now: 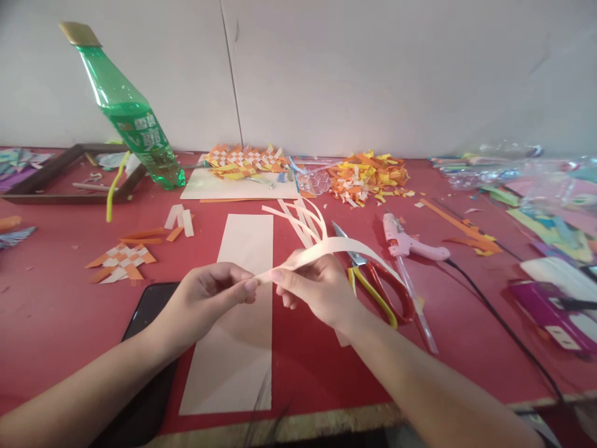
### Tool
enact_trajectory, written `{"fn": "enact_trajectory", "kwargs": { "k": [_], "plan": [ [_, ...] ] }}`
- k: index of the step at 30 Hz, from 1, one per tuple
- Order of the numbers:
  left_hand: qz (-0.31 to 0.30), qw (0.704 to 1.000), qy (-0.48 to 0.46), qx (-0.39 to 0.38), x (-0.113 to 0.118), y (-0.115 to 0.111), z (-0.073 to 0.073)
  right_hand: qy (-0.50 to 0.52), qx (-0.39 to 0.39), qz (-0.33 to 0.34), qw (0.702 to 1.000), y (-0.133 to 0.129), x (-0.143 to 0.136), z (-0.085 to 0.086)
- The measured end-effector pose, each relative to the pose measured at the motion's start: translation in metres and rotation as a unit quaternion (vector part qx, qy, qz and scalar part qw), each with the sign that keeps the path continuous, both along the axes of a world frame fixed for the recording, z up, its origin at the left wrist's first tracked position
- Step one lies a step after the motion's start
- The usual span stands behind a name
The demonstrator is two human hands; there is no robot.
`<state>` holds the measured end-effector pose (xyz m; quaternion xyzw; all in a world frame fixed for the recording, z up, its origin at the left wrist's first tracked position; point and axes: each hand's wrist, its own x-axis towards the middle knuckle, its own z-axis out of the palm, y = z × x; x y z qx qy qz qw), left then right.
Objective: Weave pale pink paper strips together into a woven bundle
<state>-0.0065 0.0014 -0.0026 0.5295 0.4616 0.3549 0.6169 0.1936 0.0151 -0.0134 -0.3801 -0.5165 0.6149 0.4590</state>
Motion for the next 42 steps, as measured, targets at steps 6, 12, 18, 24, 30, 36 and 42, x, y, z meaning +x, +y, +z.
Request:
{"fn": "enact_trajectory", "kwargs": {
  "k": [6,12,18,24,30,36,42],
  "plan": [
    [-0.002,1.000,0.010,-0.013,-0.003,0.002,-0.003,0.023,0.011,-0.063,0.998,0.008,0.007,0.001],
    [-0.080,0.994,0.069,0.011,-0.001,-0.002,-0.001,-0.005,0.015,-0.034,0.999,0.007,0.009,0.000],
    [-0.075,0.993,0.088,0.036,0.002,-0.005,0.003,-0.046,-0.013,0.064,0.997,-0.002,-0.001,0.004],
    [-0.065,0.990,0.114,0.041,0.002,-0.004,0.003,0.009,-0.038,0.034,0.999,0.000,0.001,-0.004],
    [-0.080,0.991,0.099,0.028,-0.001,-0.003,0.005,0.010,-0.035,0.015,0.999,0.004,0.005,-0.004],
    [-0.127,0.985,0.114,0.009,0.000,-0.002,0.005,0.001,-0.011,0.059,0.998,0.002,0.003,0.001],
    [-0.135,0.985,0.089,0.064,0.003,-0.007,0.004,-0.004,-0.055,0.116,0.992,-0.005,-0.003,0.001]
  ]
}}
